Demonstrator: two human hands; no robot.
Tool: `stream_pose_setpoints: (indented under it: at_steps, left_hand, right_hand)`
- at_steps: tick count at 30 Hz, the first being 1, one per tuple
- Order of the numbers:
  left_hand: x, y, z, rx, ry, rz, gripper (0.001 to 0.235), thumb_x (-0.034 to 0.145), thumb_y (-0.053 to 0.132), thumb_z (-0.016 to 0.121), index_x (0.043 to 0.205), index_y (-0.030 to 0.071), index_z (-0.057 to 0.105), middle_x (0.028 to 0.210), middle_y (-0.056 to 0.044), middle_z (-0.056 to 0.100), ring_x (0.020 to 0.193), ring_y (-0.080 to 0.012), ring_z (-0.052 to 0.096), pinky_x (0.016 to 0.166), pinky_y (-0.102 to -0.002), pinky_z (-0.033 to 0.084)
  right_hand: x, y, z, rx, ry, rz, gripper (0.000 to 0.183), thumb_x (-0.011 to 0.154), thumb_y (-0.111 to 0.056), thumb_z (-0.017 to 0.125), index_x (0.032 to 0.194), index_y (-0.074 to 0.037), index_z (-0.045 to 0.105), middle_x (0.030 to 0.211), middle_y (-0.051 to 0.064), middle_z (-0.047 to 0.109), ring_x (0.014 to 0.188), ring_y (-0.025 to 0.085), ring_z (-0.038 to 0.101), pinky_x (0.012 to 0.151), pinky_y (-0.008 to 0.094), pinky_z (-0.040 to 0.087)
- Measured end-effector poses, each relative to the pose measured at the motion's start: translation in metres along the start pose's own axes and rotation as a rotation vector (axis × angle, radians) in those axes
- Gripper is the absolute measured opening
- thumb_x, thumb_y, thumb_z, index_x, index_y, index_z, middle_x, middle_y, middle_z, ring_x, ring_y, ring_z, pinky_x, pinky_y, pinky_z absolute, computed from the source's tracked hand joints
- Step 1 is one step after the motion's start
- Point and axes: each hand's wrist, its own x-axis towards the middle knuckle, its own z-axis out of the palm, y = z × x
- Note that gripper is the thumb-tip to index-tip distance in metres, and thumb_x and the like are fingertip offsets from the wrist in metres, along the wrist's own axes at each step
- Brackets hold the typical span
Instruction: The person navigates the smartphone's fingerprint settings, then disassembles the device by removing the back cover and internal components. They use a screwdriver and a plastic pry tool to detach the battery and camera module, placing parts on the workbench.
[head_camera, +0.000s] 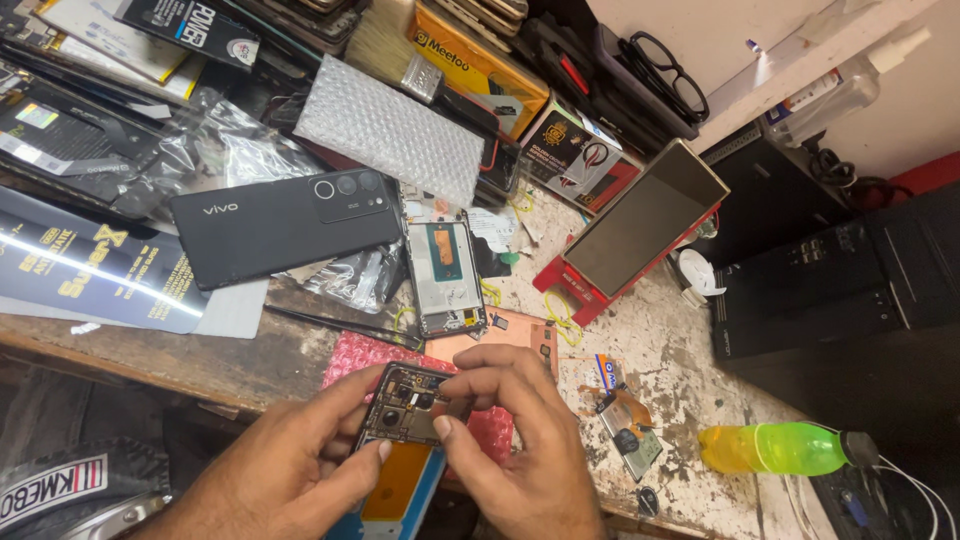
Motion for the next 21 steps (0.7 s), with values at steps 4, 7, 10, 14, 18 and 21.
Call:
stream_pose_setpoints:
  at_steps: [4, 7, 10, 14, 18, 21]
  left_hand:
    - [0.001, 0.012, 0.001, 0.197, 0.004, -0.114, 0.065, 0.091, 0.012, 0.062, 0.154, 0.009, 0.045, 0.096, -0.006, 0.079, 0.078, -0.0088, 0.075, 0.067, -0.026, 0.063]
    - [0.003, 0.02, 0.003, 0.293, -0.004, -0.183, 0.067, 0.091, 0.016, 0.061, 0.155, 0.012, 0.042, 0.092, -0.006, 0.078, 0.075, -0.0102, 0.079, 0.067, -0.027, 0.063]
    - [0.002, 0.021, 0.002, 0.31, -0.001, -0.261, 0.069, 0.089, 0.016, 0.059, 0.157, 0.017, 0.044, 0.089, -0.007, 0.078, 0.073, -0.0127, 0.076, 0.066, -0.028, 0.062]
    - [-0.002, 0.009, -0.003, 0.191, -0.005, -0.129, 0.066, 0.094, 0.014, 0.06, 0.157, 0.01, 0.044, 0.1, -0.007, 0.079, 0.087, -0.0134, 0.073, 0.071, -0.028, 0.065]
    - [-0.003, -0.009, -0.009, -0.008, 0.008, -0.154, 0.071, 0.097, 0.01, 0.062, 0.163, 0.008, 0.036, 0.113, -0.012, 0.07, 0.097, -0.015, 0.073, 0.074, -0.031, 0.067]
    - [-0.005, -0.022, -0.012, -0.102, 0.049, -0.31, 0.068, 0.094, 0.005, 0.061, 0.157, 0.011, 0.035, 0.115, -0.015, 0.069, 0.097, -0.018, 0.069, 0.076, -0.033, 0.063]
  right_hand:
    - [0.0, -0.001, 0.002, -0.015, 0.03, -0.007, 0.016, 0.085, -0.007, 0.074, 0.099, -0.002, 0.071, 0.116, 0.012, 0.067, 0.102, 0.02, 0.072, 0.088, 0.032, 0.058]
    - [0.001, -0.004, 0.004, -0.018, 0.041, 0.021, 0.011, 0.087, -0.005, 0.071, 0.097, -0.001, 0.069, 0.113, 0.011, 0.067, 0.105, 0.02, 0.071, 0.09, 0.032, 0.058]
    - [0.005, -0.007, 0.005, -0.05, 0.024, 0.042, 0.008, 0.088, -0.005, 0.069, 0.096, -0.002, 0.068, 0.11, 0.01, 0.067, 0.104, 0.019, 0.071, 0.09, 0.031, 0.057]
    - [0.007, -0.009, 0.002, -0.091, 0.008, -0.004, 0.01, 0.089, -0.003, 0.069, 0.098, -0.002, 0.069, 0.108, 0.009, 0.069, 0.106, 0.018, 0.07, 0.092, 0.032, 0.056]
    - [0.002, -0.003, -0.002, 0.122, 0.015, 0.101, 0.019, 0.093, -0.001, 0.062, 0.109, -0.001, 0.073, 0.116, 0.009, 0.069, 0.105, 0.017, 0.069, 0.092, 0.032, 0.057]
    - [-0.011, 0.011, -0.001, 0.399, 0.158, 0.208, 0.022, 0.095, -0.002, 0.06, 0.115, 0.003, 0.07, 0.119, 0.012, 0.069, 0.109, 0.019, 0.068, 0.094, 0.035, 0.057]
